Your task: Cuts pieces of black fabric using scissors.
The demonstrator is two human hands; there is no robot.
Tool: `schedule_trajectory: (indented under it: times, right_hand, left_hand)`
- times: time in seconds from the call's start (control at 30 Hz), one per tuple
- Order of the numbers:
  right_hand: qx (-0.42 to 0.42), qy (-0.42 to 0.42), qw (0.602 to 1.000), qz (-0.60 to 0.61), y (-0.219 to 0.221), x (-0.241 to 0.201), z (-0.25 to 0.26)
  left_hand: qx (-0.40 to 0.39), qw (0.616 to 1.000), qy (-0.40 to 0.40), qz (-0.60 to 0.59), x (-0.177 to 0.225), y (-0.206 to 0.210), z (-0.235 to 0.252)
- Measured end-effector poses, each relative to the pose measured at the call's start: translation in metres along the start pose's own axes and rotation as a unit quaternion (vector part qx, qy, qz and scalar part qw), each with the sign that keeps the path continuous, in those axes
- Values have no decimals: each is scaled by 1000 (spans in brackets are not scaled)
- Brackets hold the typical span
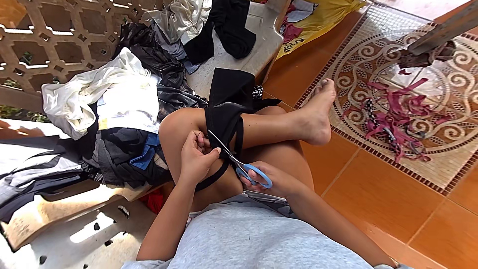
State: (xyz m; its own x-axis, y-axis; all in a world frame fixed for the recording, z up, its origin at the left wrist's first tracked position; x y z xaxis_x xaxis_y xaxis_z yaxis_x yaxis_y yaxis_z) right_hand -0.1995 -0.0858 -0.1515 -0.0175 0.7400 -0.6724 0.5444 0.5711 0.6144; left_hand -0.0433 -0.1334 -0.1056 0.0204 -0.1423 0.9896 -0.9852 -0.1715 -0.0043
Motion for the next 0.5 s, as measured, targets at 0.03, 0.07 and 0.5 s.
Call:
schedule_trajectory:
  times: [0.03,0.07,0.5]
  right_hand:
    - [3,-1,1000,1,0,0,0]
    - [8,0,1000,0,-1,0,-1]
    - [1,-19,998,-57,1,-1,4]
  left_hand:
    - [2,1000,-2,-4,0,0,0]
    - [3,1000,-3,-6,0,0,0]
    - [-16,1000,7,10,0,3,0]
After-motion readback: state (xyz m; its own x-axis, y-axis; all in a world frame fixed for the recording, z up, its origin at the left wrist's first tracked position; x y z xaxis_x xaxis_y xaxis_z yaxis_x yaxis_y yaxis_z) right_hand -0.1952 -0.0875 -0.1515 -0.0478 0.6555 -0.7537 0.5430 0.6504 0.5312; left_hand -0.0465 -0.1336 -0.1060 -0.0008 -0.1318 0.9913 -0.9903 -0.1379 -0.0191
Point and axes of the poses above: each hand's wrist, its own z-axis towards the middle knuckle, its own y-axis out of the palm, x = y × z, the point moved 9 cm from there along z, towards the middle knuckle, and after that the axes turned 9 degrees about y, right-handed, at the moved point
